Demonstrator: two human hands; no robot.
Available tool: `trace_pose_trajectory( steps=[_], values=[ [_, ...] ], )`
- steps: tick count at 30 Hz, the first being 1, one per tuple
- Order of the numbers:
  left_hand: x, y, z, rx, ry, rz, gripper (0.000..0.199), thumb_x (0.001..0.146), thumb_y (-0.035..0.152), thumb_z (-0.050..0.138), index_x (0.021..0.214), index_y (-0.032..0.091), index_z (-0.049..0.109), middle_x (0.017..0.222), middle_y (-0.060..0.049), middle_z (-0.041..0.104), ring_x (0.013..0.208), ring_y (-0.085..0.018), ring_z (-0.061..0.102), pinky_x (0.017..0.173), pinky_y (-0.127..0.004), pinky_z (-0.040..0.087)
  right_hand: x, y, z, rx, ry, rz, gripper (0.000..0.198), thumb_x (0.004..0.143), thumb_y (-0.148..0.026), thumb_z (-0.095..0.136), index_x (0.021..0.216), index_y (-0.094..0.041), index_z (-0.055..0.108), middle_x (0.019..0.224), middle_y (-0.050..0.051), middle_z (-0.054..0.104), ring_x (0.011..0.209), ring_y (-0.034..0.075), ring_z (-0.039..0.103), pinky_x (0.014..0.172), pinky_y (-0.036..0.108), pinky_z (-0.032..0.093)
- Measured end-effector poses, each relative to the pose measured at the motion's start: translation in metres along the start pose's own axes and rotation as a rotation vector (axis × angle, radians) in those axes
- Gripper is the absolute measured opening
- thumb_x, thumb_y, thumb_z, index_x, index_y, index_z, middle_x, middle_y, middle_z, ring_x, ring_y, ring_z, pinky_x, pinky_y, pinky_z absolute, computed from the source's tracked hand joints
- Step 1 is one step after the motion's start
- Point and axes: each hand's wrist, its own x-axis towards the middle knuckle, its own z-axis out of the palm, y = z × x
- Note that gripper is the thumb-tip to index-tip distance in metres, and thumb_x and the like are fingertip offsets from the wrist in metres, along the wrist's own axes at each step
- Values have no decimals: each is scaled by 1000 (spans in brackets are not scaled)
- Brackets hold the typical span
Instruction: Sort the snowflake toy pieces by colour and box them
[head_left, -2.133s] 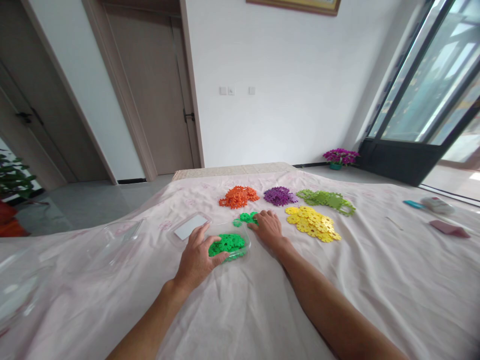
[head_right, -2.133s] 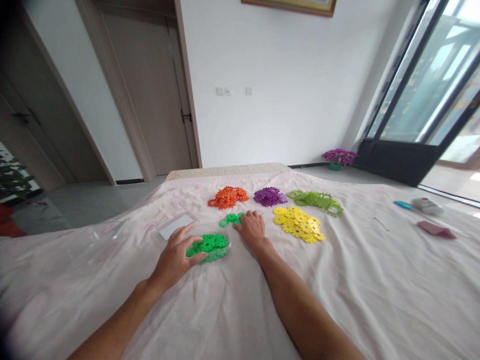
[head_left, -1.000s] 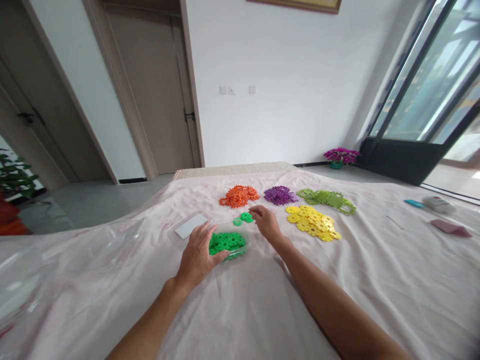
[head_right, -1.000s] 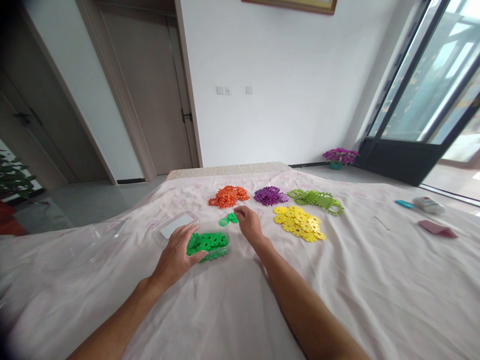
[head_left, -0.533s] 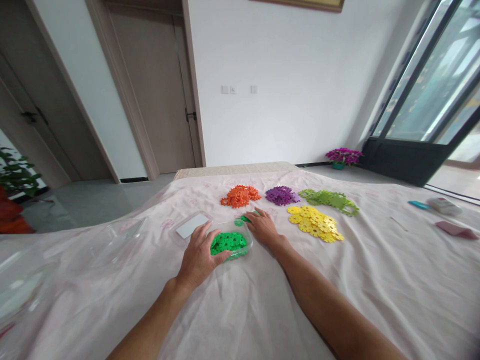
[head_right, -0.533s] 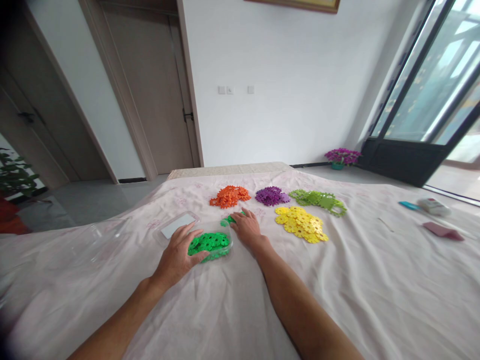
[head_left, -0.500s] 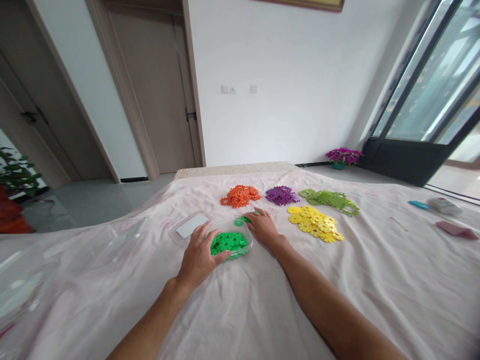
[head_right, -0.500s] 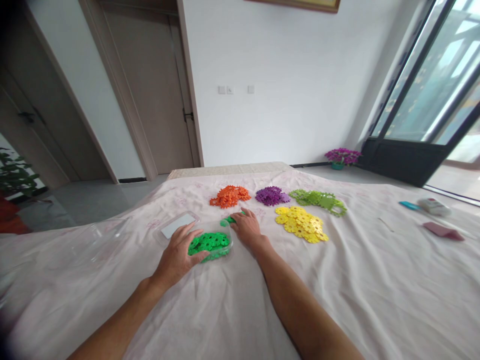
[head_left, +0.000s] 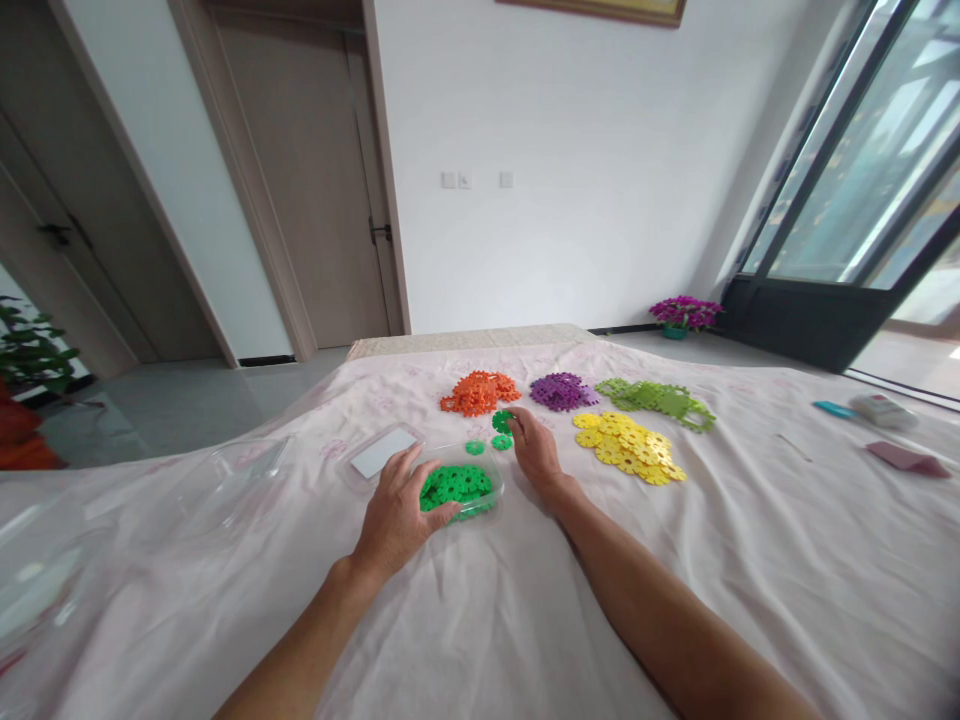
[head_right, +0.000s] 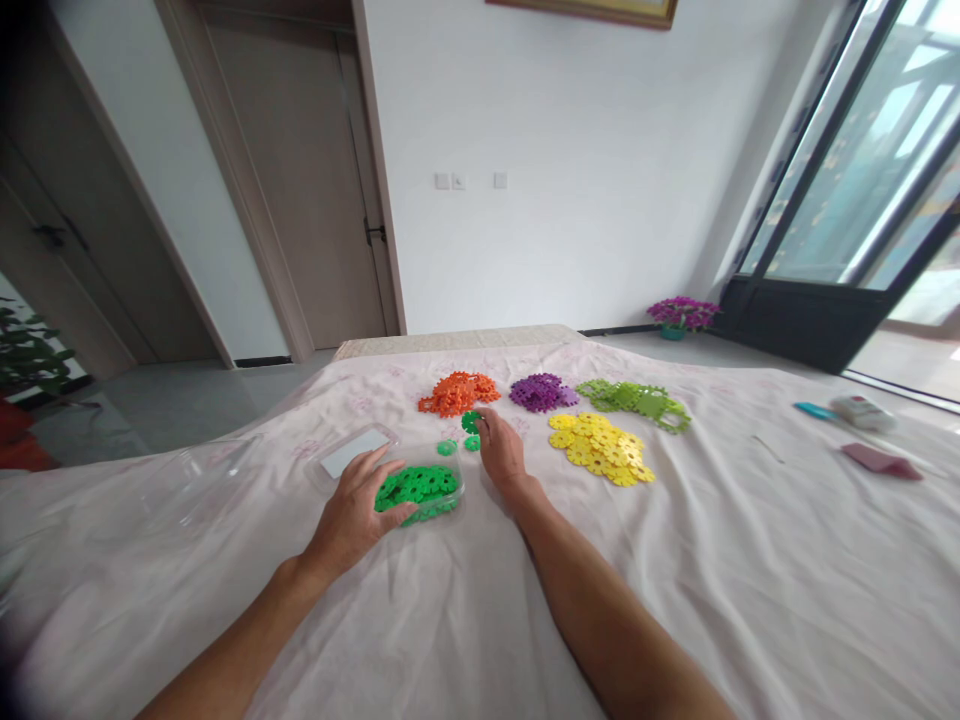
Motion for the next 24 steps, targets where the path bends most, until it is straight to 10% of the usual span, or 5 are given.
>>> trace_pose_trajectory(
  steps=[9, 18, 24],
  values=[
    [1, 4, -3, -66, 25, -4, 72, 82, 51, 69, 143, 22, 43, 145, -16, 50, 137, -34, 44, 112, -56, 39, -13, -45, -7, 288, -73, -294, 36, 102, -35, 34, 126, -25, 60, 115, 5, 71, 110, 20, 62, 99, 33, 45],
    [0, 0, 2, -43, 37, 8, 71, 81, 61, 66, 137, 21, 50, 142, -15, 53, 136, -34, 45, 113, -54, 39, -1, 11, 0, -363, -181, 109, 63, 95, -46, 50, 151, -17, 39, 156, 14, 38, 144, 30, 30, 114, 44, 26],
    [0, 0, 3, -31, 51, 10, 68, 81, 63, 65, 134, 21, 54, 143, -15, 53, 136, -34, 46, 112, -54, 40, -3, 14, 7, -435, -290, 42, 61, 96, -52, 48, 148, -22, 44, 149, 11, 49, 143, 31, 29, 112, 45, 24]
  ],
)
